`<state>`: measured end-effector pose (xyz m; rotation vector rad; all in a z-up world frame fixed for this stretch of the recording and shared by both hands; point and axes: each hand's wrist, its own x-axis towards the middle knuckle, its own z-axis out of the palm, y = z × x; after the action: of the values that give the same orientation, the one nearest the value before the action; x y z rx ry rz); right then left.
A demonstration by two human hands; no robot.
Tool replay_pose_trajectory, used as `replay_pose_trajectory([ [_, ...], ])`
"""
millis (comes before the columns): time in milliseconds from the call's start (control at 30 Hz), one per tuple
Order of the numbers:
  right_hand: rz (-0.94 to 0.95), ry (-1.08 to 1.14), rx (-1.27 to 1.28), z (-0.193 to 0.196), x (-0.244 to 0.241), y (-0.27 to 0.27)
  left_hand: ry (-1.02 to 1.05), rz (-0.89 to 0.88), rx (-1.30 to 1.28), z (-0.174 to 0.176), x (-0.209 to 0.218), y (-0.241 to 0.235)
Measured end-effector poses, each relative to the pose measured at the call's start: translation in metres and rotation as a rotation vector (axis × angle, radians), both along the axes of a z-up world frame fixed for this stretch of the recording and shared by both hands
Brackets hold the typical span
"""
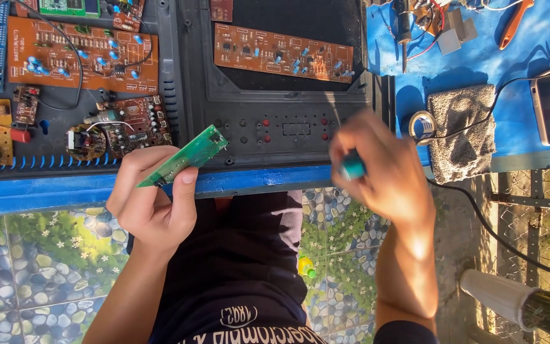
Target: The person cleans a green circuit board using a teal marker-like tool. They hold the board in their left hand and scrub its surface with the tool in their right hand, focusing on specific areas and flipping the board to clean different sides.
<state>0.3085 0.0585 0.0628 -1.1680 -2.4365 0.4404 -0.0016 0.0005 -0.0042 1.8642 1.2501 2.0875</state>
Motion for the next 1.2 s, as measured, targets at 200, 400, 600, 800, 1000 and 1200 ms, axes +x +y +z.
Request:
replay_pose_trajectory([
  [200,0.072,0.151,-0.375,-0.011,0.052,-0.106,0.053,0.021,-0.162,0.015,0.003,-0.01],
  [400,-0.583,-0.104,-0.749,-0.035,0.137,-0.16,0.066,0.029,-0.168,0.015,0.004,-0.01],
  [600,-0.218,0.11,-0.274,-0.018,0.048,-0.117,0.066,0.039,-0.145,0.012,0.006,-0.011],
  [800,-0.208,-0.449,-0.231,-0.005,-0.042,-0.044,0.083,0.039,-0.144,0.011,0.006,-0.01],
  [1000,-0.092,-0.713,-0.141,-0.006,-0.053,-0.035,0.081,0.051,-0.097,0.004,0.007,-0.008],
  [1200,-0.166,-0.154,-0.096,0.013,-0.038,-0.048,0.07,0.026,-0.091,0.006,0.006,-0.007],
])
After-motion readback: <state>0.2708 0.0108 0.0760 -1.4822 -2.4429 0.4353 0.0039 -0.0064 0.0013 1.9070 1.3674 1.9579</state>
